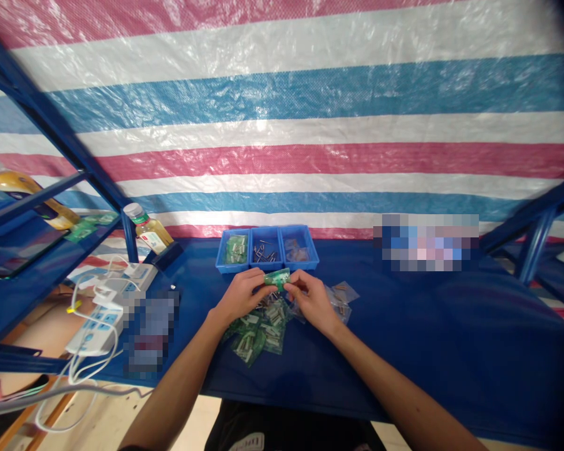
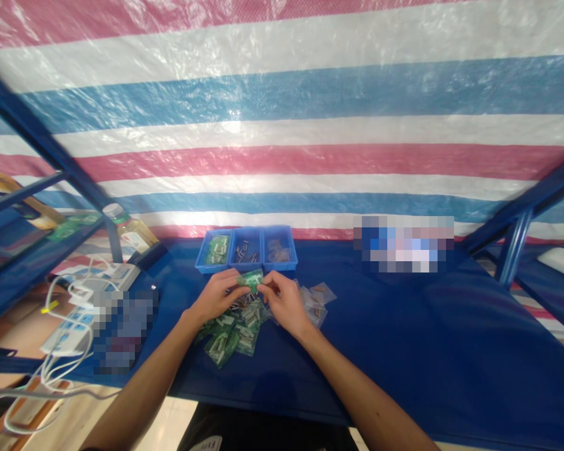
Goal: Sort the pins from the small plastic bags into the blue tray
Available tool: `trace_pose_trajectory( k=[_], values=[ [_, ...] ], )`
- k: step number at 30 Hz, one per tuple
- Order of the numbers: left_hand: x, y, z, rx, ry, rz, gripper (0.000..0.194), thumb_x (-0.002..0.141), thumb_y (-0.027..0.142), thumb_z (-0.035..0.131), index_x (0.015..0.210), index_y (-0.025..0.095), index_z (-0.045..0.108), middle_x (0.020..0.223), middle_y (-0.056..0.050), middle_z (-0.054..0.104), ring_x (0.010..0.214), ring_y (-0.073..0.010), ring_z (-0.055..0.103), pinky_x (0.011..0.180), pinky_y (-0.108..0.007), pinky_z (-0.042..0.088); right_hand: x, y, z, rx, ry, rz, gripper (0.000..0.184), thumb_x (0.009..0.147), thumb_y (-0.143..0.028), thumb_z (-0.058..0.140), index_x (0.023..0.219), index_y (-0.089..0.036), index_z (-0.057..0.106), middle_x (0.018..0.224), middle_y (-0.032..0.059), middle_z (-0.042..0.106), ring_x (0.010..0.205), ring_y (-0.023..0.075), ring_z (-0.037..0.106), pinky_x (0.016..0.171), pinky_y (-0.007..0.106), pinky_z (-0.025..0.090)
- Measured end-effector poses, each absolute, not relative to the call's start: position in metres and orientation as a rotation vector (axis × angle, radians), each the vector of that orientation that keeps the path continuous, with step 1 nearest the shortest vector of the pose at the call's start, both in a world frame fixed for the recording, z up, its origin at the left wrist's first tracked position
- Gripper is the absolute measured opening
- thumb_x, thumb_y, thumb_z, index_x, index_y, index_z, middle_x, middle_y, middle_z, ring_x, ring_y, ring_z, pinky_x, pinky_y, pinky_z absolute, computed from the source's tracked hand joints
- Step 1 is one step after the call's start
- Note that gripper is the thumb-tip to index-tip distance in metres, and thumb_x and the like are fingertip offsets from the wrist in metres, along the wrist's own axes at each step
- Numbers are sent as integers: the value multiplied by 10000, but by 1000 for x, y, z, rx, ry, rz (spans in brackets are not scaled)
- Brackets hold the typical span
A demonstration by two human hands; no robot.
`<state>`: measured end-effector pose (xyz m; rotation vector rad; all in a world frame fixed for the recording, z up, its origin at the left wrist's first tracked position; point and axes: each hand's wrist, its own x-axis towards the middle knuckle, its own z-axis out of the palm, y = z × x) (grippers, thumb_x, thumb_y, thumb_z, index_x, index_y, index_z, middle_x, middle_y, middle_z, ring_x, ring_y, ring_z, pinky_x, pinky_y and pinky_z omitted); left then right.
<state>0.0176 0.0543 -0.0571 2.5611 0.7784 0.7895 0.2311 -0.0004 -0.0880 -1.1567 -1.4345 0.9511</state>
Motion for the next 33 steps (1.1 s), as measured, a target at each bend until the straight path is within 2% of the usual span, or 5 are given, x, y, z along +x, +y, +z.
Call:
trace_pose_trajectory(
  k=[7,18,24,33],
  values=[
    [17,53,-55,2542,781,794,354,1031,404,548,814,145,655,757,-26,553,732,-149,533,676,-262,406,231,-1,-88,-1145,-1425,959,235,942,-377,627,777,-228,550,625,-33,588,581,162,540,611,287,410],
    [17,52,-57,2572,788,783,381,1029,426,544,785,148,636,765,-36,569,760,-161,549,693,-271,416,230,-1,-93,-1117,-1459,1017,262,946,-435,631,797,-229,570,608,-31,592,567,167,544,598,295,408],
    [16,52,-56,2564,776,781,365,1030,436,540,837,149,656,796,-48,592,772,-164,561,706,-277,429,230,-1,-92,-1132,-1467,1015,279,944,-449,632,787,-228,566,624,-27,585,580,167,541,586,289,404],
    [16,55,-58,2545,776,813,374,1037,398,538,774,147,632,748,-31,564,731,-149,542,671,-268,412,231,1,-93,-1133,-1512,1031,216,935,-443,644,946,-228,633,672,-30,606,619,171,570,607,286,425]
  ],
)
